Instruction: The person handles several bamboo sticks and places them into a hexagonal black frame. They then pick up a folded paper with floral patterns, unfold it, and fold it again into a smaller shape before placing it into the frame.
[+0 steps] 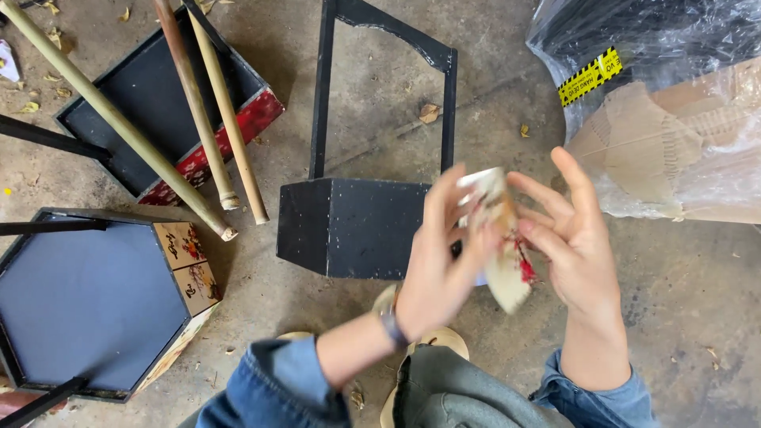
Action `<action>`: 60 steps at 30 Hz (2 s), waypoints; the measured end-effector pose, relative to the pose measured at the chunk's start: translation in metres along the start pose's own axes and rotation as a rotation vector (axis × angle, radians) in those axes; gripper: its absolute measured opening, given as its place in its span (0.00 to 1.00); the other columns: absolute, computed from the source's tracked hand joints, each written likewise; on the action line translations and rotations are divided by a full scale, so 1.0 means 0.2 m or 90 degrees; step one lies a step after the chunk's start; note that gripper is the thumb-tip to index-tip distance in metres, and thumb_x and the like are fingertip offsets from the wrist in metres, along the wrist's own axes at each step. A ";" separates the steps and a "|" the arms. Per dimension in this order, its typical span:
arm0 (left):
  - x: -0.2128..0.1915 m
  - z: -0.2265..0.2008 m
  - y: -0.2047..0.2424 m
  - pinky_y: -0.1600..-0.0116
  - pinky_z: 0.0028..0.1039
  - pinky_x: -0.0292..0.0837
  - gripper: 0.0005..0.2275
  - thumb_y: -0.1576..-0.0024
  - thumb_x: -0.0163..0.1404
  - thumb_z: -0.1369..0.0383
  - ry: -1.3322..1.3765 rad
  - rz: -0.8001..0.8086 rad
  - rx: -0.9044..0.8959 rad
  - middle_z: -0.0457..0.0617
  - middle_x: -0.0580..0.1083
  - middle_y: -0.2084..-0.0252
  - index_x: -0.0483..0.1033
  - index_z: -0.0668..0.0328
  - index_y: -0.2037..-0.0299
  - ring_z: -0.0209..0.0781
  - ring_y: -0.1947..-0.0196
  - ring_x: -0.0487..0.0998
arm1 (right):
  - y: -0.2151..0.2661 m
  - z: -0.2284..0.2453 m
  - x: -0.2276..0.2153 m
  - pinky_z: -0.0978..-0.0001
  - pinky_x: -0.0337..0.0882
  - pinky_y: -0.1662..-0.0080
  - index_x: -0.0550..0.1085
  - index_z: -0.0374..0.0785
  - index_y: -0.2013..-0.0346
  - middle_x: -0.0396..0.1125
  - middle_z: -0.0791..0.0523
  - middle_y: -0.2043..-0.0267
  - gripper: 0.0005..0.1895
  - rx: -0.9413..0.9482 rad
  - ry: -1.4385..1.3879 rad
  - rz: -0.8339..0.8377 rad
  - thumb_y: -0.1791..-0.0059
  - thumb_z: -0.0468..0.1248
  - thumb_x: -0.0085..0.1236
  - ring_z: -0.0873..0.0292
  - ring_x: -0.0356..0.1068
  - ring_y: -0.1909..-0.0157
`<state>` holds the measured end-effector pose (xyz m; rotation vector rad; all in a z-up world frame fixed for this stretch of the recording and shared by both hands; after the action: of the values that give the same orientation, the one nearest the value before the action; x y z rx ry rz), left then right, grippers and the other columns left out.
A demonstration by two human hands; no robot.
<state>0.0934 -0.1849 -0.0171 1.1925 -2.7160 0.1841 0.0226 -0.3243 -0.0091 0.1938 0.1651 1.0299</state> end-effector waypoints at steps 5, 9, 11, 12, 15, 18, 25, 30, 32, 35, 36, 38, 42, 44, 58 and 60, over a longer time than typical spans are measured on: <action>0.05 0.06 0.14 0.32 0.46 0.68 0.35 0.36 0.37 0.47 -0.274 0.151 0.140 0.69 0.65 0.32 0.51 0.72 0.30 0.63 0.35 0.71 | 0.03 -0.04 0.02 0.57 0.73 0.41 0.53 0.48 0.27 0.62 0.42 0.31 0.36 0.010 0.016 0.071 0.50 0.25 0.46 0.49 0.70 0.38; 0.00 0.04 0.07 0.31 0.38 0.68 0.32 0.35 0.40 0.51 -0.098 0.071 0.050 0.62 0.63 0.30 0.49 0.66 0.29 0.53 0.32 0.69 | 0.12 0.04 0.06 0.52 0.56 0.30 0.45 0.41 0.26 0.38 0.44 0.22 0.46 -0.090 0.075 0.272 0.55 0.40 0.56 0.47 0.44 0.23; -0.01 0.00 0.02 0.29 0.38 0.67 0.29 0.34 0.41 0.53 -0.041 0.043 0.039 0.62 0.62 0.28 0.48 0.61 0.28 0.52 0.30 0.68 | 0.16 0.04 0.10 0.53 0.44 0.25 0.41 0.38 0.25 0.23 0.47 0.18 0.58 -0.141 0.143 0.375 0.60 0.48 0.66 0.49 0.27 0.17; -0.01 0.00 0.00 0.33 0.36 0.70 0.28 0.34 0.42 0.55 0.034 0.027 0.012 0.61 0.66 0.32 0.49 0.60 0.28 0.48 0.35 0.71 | 0.14 0.02 0.07 0.46 0.46 0.26 0.47 0.43 0.26 0.31 0.48 0.18 0.55 -0.184 0.314 0.285 0.61 0.52 0.65 0.47 0.33 0.18; 0.01 0.05 -0.01 0.37 0.33 0.71 0.26 0.33 0.38 0.50 0.108 0.011 0.006 0.58 0.72 0.38 0.55 0.59 0.32 0.45 0.40 0.75 | 0.14 0.06 0.09 0.47 0.56 0.28 0.61 0.39 0.31 0.50 0.46 0.24 0.39 -0.305 0.492 0.057 0.54 0.44 0.62 0.45 0.52 0.24; 0.04 0.05 -0.02 0.33 0.42 0.68 0.26 0.33 0.32 0.48 0.098 0.049 0.084 0.58 0.74 0.42 0.61 0.63 0.38 0.54 0.36 0.72 | 0.16 -0.06 -0.09 0.58 0.69 0.42 0.70 0.29 0.37 0.66 0.42 0.40 0.23 -0.372 0.445 -0.162 0.46 0.34 0.59 0.45 0.69 0.40; 0.20 0.05 0.03 0.28 0.51 0.64 0.21 0.37 0.50 0.60 -0.230 0.146 0.312 0.61 0.68 0.34 0.68 0.61 0.36 0.61 0.28 0.64 | 0.05 -0.15 -0.22 0.58 0.70 0.35 0.62 0.38 0.32 0.64 0.53 0.33 0.30 -0.181 -0.140 -0.357 0.48 0.28 0.59 0.56 0.65 0.34; 0.26 0.07 0.04 0.31 0.45 0.70 0.21 0.41 0.57 0.67 -0.375 0.142 0.461 0.65 0.69 0.35 0.70 0.67 0.39 0.61 0.32 0.69 | 0.02 -0.14 -0.24 0.51 0.63 0.33 0.63 0.36 0.32 0.61 0.47 0.33 0.29 -0.176 -0.052 -0.338 0.48 0.29 0.57 0.48 0.60 0.32; 0.26 0.07 0.04 0.31 0.44 0.70 0.21 0.42 0.58 0.68 -0.402 0.127 0.479 0.65 0.69 0.36 0.70 0.68 0.40 0.60 0.33 0.70 | 0.03 -0.09 -0.20 0.43 0.53 0.29 0.56 0.33 0.27 0.52 0.41 0.25 0.29 -0.232 0.184 -0.274 0.42 0.31 0.49 0.40 0.47 0.24; 0.25 0.04 0.03 0.32 0.46 0.71 0.19 0.46 0.61 0.70 -0.593 0.033 0.538 0.66 0.70 0.37 0.75 0.69 0.45 0.61 0.34 0.71 | 0.04 -0.11 -0.22 0.43 0.58 0.31 0.57 0.35 0.26 0.55 0.42 0.27 0.26 -0.250 0.345 -0.297 0.40 0.31 0.43 0.39 0.52 0.27; 0.23 0.04 0.02 0.33 0.46 0.72 0.15 0.43 0.57 0.72 -0.622 0.011 0.535 0.66 0.72 0.40 0.77 0.68 0.47 0.61 0.36 0.73 | 0.05 -0.07 -0.20 0.44 0.58 0.31 0.58 0.37 0.25 0.56 0.44 0.26 0.25 -0.256 0.393 -0.279 0.39 0.31 0.40 0.41 0.53 0.27; 0.20 0.02 0.00 0.34 0.46 0.72 0.11 0.41 0.54 0.75 -0.652 -0.011 0.531 0.66 0.73 0.42 0.78 0.67 0.49 0.61 0.38 0.74 | 0.05 -0.01 -0.16 0.45 0.58 0.32 0.58 0.39 0.24 0.56 0.45 0.26 0.25 -0.263 0.440 -0.260 0.38 0.32 0.37 0.42 0.54 0.27; 0.18 0.03 -0.03 0.32 0.50 0.69 0.10 0.40 0.52 0.76 -0.632 0.007 0.505 0.65 0.73 0.44 0.77 0.66 0.49 0.61 0.38 0.74 | 0.02 0.01 -0.11 0.50 0.59 0.31 0.66 0.42 0.31 0.61 0.50 0.30 0.21 -0.212 0.361 -0.155 0.40 0.31 0.39 0.48 0.56 0.27; 0.17 0.05 -0.04 0.32 0.51 0.68 0.10 0.40 0.51 0.76 -0.637 0.008 0.488 0.64 0.73 0.43 0.77 0.65 0.50 0.61 0.37 0.73 | 0.02 0.00 -0.10 0.48 0.61 0.31 0.69 0.39 0.34 0.63 0.48 0.31 0.21 -0.217 0.359 -0.126 0.41 0.28 0.40 0.46 0.57 0.26; 0.16 0.09 -0.02 0.32 0.54 0.67 0.10 0.44 0.52 0.76 -0.658 0.011 0.436 0.62 0.71 0.45 0.72 0.62 0.52 0.61 0.37 0.73 | -0.01 -0.18 -0.09 0.47 0.40 0.29 0.51 0.47 0.24 0.38 0.51 0.19 0.40 -0.074 0.237 0.162 0.49 0.41 0.52 0.49 0.34 0.21; 0.15 0.08 -0.02 0.31 0.55 0.66 0.11 0.45 0.53 0.77 -0.673 0.004 0.435 0.63 0.71 0.46 0.72 0.62 0.53 0.62 0.38 0.73 | -0.01 -0.19 -0.05 0.47 0.39 0.29 0.49 0.45 0.23 0.34 0.50 0.18 0.42 -0.063 0.158 0.183 0.50 0.55 0.41 0.49 0.31 0.20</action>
<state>0.0748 -0.2117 -0.0258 1.8510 -3.7174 0.7031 0.0103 -0.3300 -0.0452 -0.0027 0.3161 1.3440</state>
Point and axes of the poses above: each hand's wrist, its own y-axis away from the middle knuckle, its own x-axis out of the palm, z = x × y, the point moved 7 cm from there along -y, towards the middle knuckle
